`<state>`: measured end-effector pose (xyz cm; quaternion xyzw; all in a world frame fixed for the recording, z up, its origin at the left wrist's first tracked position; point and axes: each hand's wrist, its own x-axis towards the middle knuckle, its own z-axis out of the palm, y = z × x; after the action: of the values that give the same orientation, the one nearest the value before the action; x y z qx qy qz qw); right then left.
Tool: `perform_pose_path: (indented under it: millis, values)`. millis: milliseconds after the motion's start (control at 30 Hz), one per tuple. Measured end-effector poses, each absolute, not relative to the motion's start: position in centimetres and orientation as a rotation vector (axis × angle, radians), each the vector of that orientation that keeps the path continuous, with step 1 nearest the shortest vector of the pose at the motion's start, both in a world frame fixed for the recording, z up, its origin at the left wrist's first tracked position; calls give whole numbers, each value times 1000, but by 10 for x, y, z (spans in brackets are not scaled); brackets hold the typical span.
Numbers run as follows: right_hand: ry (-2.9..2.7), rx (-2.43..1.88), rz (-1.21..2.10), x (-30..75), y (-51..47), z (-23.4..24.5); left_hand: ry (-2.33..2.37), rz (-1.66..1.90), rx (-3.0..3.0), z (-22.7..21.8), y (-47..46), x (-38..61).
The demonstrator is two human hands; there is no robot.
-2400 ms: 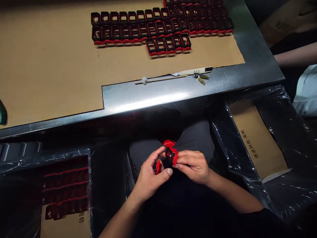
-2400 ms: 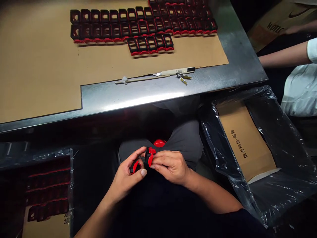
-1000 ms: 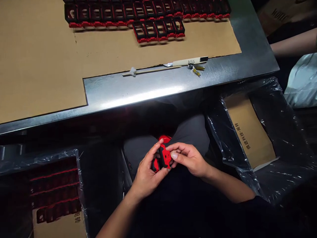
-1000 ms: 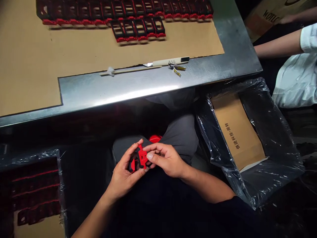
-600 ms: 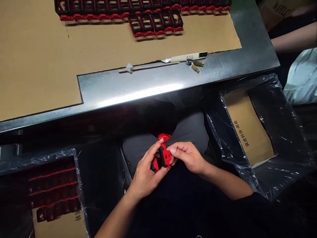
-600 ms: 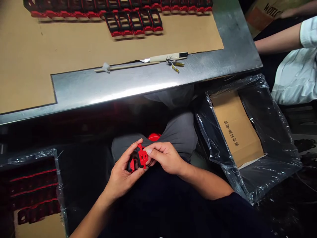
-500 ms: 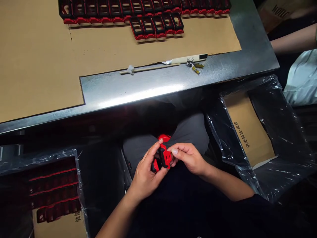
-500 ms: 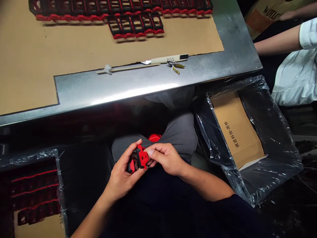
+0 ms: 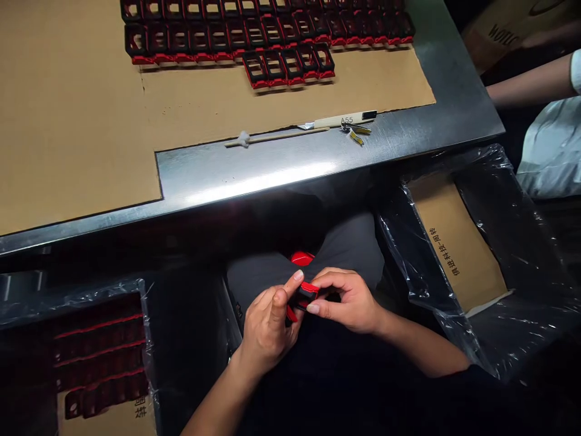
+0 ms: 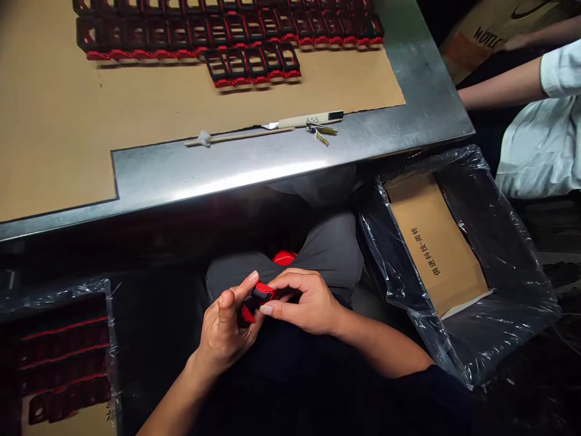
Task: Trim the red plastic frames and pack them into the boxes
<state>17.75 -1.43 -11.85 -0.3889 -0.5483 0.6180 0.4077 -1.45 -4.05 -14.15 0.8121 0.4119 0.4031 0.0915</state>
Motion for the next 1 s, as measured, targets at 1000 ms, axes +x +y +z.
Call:
perform_pose_path:
  millis: [1000]
  values:
    - [-396, -807, 2437, 175, -8, -144, 1258, 1120, 2127, -125, -42, -1]
